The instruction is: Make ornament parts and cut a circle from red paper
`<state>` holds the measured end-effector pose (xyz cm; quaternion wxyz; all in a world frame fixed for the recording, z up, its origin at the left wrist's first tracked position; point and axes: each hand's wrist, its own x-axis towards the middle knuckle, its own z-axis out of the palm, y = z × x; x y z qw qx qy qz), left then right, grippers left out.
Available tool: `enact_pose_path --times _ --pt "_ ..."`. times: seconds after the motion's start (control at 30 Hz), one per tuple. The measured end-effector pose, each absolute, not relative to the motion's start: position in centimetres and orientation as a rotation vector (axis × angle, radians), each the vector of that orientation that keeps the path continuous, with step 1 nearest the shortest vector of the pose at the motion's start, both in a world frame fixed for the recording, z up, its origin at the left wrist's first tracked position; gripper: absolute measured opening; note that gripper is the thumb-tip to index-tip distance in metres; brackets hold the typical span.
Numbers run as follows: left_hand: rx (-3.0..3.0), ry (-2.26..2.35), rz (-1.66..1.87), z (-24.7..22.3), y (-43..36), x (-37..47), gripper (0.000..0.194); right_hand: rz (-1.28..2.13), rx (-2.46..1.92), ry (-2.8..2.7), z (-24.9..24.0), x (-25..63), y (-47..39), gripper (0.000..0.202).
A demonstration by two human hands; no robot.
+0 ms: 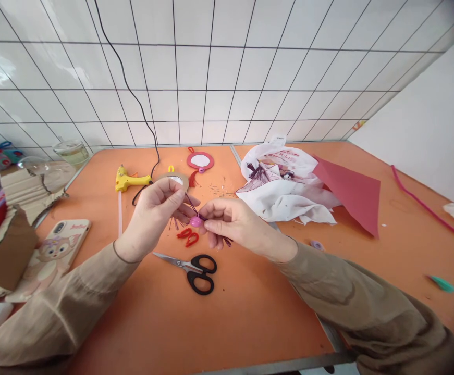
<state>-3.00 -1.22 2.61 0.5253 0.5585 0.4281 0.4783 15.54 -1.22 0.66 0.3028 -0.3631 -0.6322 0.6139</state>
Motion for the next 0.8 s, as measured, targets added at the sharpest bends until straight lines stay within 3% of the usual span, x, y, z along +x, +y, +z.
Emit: enact_pose_path --times 0.8 --pt "1.366 1.033 1.061 1.8 -1.0 -2.9 0.017 1.602 -0.797 -1.722 -1.2 15.0 -0.8 0.018"
